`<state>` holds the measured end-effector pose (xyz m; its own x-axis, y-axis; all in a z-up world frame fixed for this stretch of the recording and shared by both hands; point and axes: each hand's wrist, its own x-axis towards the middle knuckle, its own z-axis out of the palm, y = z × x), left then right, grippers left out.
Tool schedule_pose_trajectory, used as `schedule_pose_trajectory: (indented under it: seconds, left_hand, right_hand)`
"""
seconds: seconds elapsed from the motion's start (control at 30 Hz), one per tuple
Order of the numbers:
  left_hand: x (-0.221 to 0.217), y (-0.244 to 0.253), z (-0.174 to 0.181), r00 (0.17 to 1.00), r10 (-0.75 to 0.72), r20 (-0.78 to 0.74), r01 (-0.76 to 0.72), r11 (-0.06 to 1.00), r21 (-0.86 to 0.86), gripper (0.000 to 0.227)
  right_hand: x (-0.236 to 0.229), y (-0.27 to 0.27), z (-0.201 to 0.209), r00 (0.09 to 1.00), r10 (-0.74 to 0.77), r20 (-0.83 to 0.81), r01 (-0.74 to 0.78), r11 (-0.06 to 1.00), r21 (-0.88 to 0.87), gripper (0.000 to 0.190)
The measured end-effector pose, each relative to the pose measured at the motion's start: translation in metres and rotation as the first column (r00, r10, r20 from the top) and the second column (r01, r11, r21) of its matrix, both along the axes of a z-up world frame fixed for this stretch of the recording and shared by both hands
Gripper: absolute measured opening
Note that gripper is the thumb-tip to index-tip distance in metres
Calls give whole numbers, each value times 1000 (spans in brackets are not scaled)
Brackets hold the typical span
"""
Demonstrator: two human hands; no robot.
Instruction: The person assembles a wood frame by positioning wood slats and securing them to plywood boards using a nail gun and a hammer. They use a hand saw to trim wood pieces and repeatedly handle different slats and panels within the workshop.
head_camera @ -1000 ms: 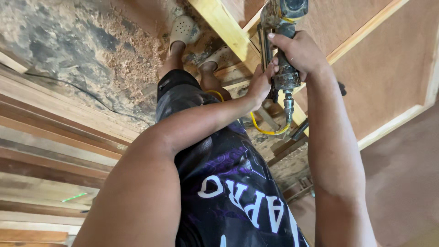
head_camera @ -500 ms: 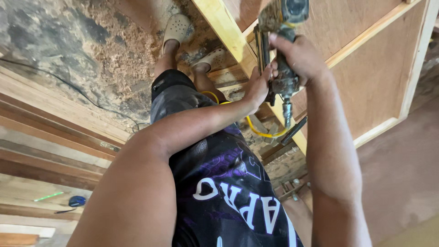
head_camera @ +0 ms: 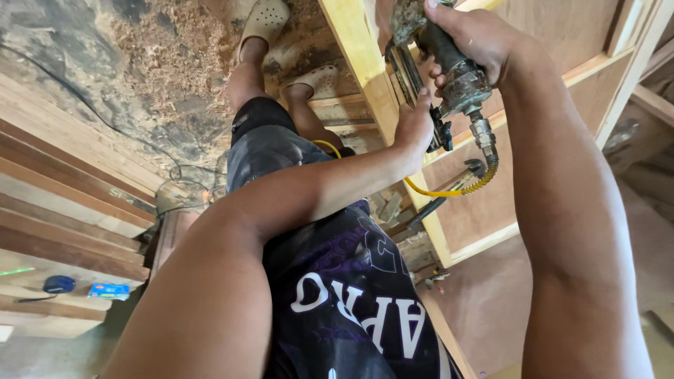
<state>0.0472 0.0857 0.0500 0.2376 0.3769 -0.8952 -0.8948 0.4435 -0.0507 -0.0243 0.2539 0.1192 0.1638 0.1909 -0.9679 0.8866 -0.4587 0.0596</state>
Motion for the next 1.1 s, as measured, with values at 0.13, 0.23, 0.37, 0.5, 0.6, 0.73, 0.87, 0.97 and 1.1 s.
schedule_pose_trajectory:
  seconds: [0.13, 0.23, 0.37, 0.5, 0.6, 0.73, 0.87, 0.97, 1.1]
  left_hand:
    - [-2, 9, 5, 999, 32, 33, -32, 999, -20, 50]
    - [-8, 9, 12, 995, 54, 82, -50, 997, -54, 48]
    - [-17, 8, 18, 998, 1, 57, 3, 998, -63, 46]
    - [-19, 6, 20, 990, 20, 142, -12, 998, -56, 39]
    - [-12, -12, 9, 997, -35, 66, 25, 989, 145, 40]
    - [-15, -54, -21, 820, -365, -441, 533, 768, 356, 46]
    - [-12, -69, -40, 420, -577, -701, 894, 128, 430, 55]
    - [9, -86, -39, 265, -500, -824, 886, -210, 413, 56]
    - [35, -81, -34, 203, -368, -907, 806, -464, 368, 43]
  right_hand:
    - [-8, 8, -2, 997, 67, 25, -66, 998, -24, 66]
    - [-14, 9, 0, 997, 79, 24, -78, 996, -49, 66]
    - [-18, 9, 3, 996, 86, 30, -83, 994, -75, 66]
    - [-4, 6, 11, 1000, -13, -21, 14, 1000, 14, 64]
    - [29, -7, 26, 969, -191, -154, 207, 973, 100, 58]
    - [98, -84, 57, 823, -399, -403, 516, 822, 241, 42]
    - [180, -192, 79, 464, -590, -661, 870, 443, 215, 28]
    - [246, -273, 82, 211, -715, -667, 976, 118, 183, 26]
    - [319, -366, 58, -49, -688, -724, 977, -183, 107, 19]
